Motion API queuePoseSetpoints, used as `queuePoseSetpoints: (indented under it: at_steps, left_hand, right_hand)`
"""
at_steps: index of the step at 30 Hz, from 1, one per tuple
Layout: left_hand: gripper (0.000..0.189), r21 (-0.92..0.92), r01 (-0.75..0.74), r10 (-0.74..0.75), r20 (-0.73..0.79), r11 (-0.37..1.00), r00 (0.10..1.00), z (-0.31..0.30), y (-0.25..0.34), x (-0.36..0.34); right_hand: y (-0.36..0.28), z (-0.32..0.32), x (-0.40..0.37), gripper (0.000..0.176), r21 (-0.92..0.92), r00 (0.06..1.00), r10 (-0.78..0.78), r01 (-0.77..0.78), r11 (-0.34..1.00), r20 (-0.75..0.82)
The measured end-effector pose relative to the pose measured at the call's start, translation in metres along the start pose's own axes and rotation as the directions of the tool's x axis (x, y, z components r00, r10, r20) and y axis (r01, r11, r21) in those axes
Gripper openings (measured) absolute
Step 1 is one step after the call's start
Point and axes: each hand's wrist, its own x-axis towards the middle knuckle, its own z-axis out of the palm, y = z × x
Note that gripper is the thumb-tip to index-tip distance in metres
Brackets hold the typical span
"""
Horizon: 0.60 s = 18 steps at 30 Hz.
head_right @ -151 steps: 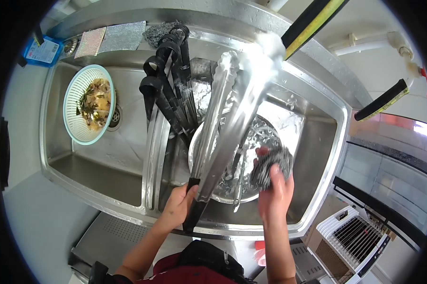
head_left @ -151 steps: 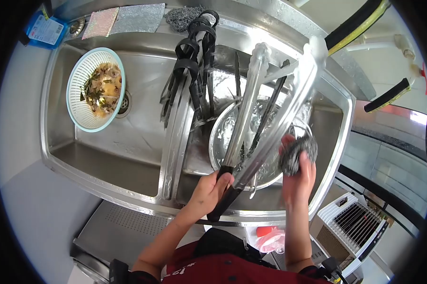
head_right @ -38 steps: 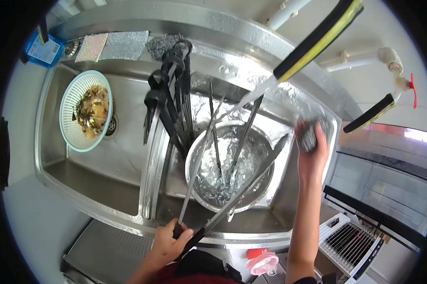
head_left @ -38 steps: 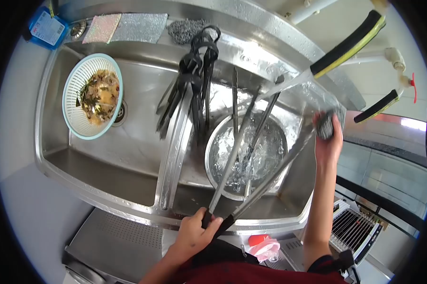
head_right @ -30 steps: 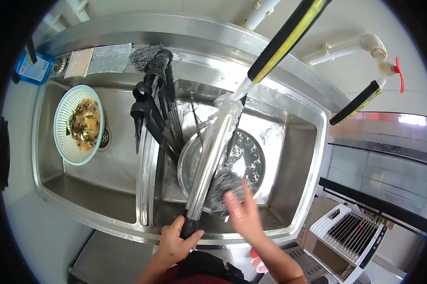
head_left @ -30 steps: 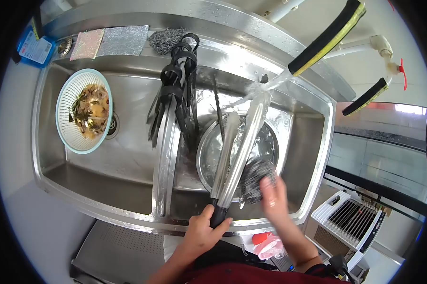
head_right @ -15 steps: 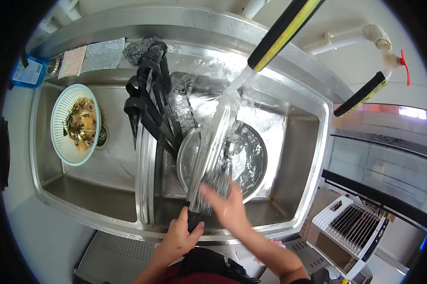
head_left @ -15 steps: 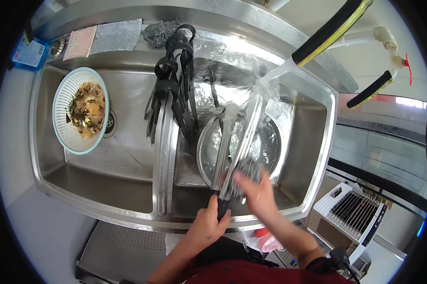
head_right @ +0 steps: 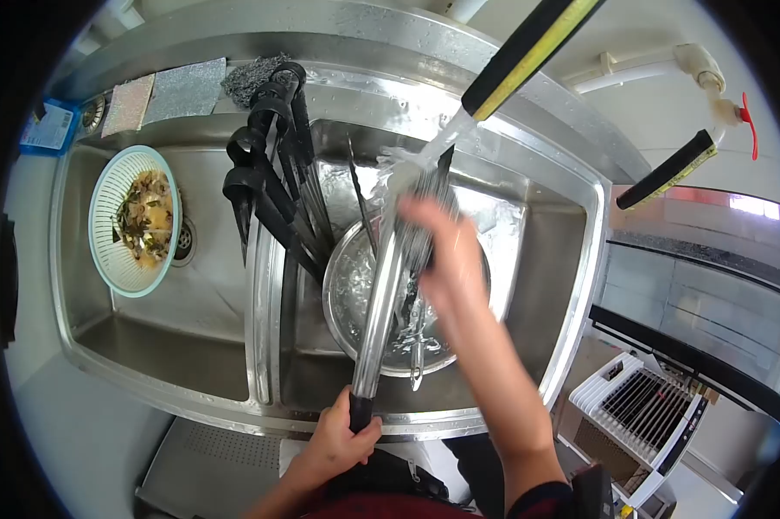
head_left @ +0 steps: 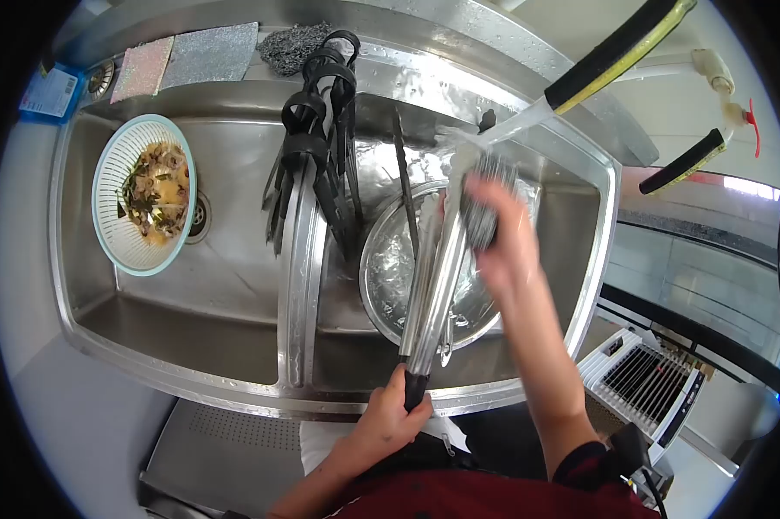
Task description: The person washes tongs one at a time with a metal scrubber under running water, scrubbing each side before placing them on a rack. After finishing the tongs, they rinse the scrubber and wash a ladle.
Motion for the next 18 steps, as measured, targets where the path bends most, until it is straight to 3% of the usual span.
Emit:
queuePoseSetpoints:
  at_steps: [4, 6, 7, 9, 10, 11, 13, 16, 17, 18]
  left_hand:
    - [0.048, 0.024, -0.032, 0.033, -0.061, 0.999, 0.998, -0.002, -0.009, -0.001]
    - [0.048, 0.009, -0.006, 0.007, -0.065, 1.0, 0.998, -0.007, 0.006, 0.004]
    - [0.047, -0.002, 0.023, -0.023, -0.065, 1.0, 0.998, -0.009, 0.01, 0.006]
    - [0.048, -0.014, 0.017, -0.018, -0.043, 1.0, 0.999, -0.006, 0.006, 0.004]
    - [0.049, -0.024, 0.015, -0.016, -0.021, 1.0, 1.0, -0.003, 0.003, 0.001]
    - [0.049, -0.021, 0.019, -0.02, -0.018, 1.0, 1.0, -0.001, 0.0, 0.001]
    - [0.049, 0.003, -0.096, 0.096, -0.034, 0.995, 0.995, 0.002, -0.003, -0.002]
    - [0.049, -0.036, -0.025, 0.023, -0.058, 0.999, 0.998, -0.003, -0.002, 0.0]
    - [0.049, -0.038, -0.028, 0.025, -0.062, 0.999, 0.998, -0.004, -0.002, 0.001]
    - [0.049, -0.03, -0.05, 0.048, -0.072, 0.998, 0.996, -0.003, -0.003, 0.0]
  right_hand:
    - [0.005, 0.0, -0.002, 0.026, -0.004, 0.999, -0.048, 0.048, 0.999, 0.005]
    - [0.037, 0.007, -0.041, 0.028, -0.034, 0.999, 0.009, -0.007, 0.999, 0.052]
    - [0.042, 0.014, -0.056, 0.029, 0.088, 0.993, 0.119, -0.118, 0.989, -0.016]
    - [0.037, 0.002, -0.035, 0.025, 0.017, 0.999, 0.032, -0.033, 0.999, 0.029]
    - [0.026, 0.0, -0.013, 0.024, 0.096, 0.999, -0.025, 0.023, 0.995, 0.026]
    - [0.001, 0.005, 0.005, 0.023, 0.122, 0.999, 0.033, -0.037, 0.992, 0.03]
    - [-0.013, 0.004, 0.027, 0.024, 0.071, 0.993, -0.021, 0.013, 0.997, 0.118]
    - [0.026, 0.005, -0.027, 0.029, 0.002, 0.986, 0.044, -0.045, 0.999, 0.159]
    - [0.032, 0.017, -0.045, 0.03, 0.029, 0.994, 0.096, -0.097, 0.995, 0.047]
    - [0.031, 0.01, -0.038, 0.029, 0.018, 0.991, 0.088, -0.09, 0.996, 0.101]
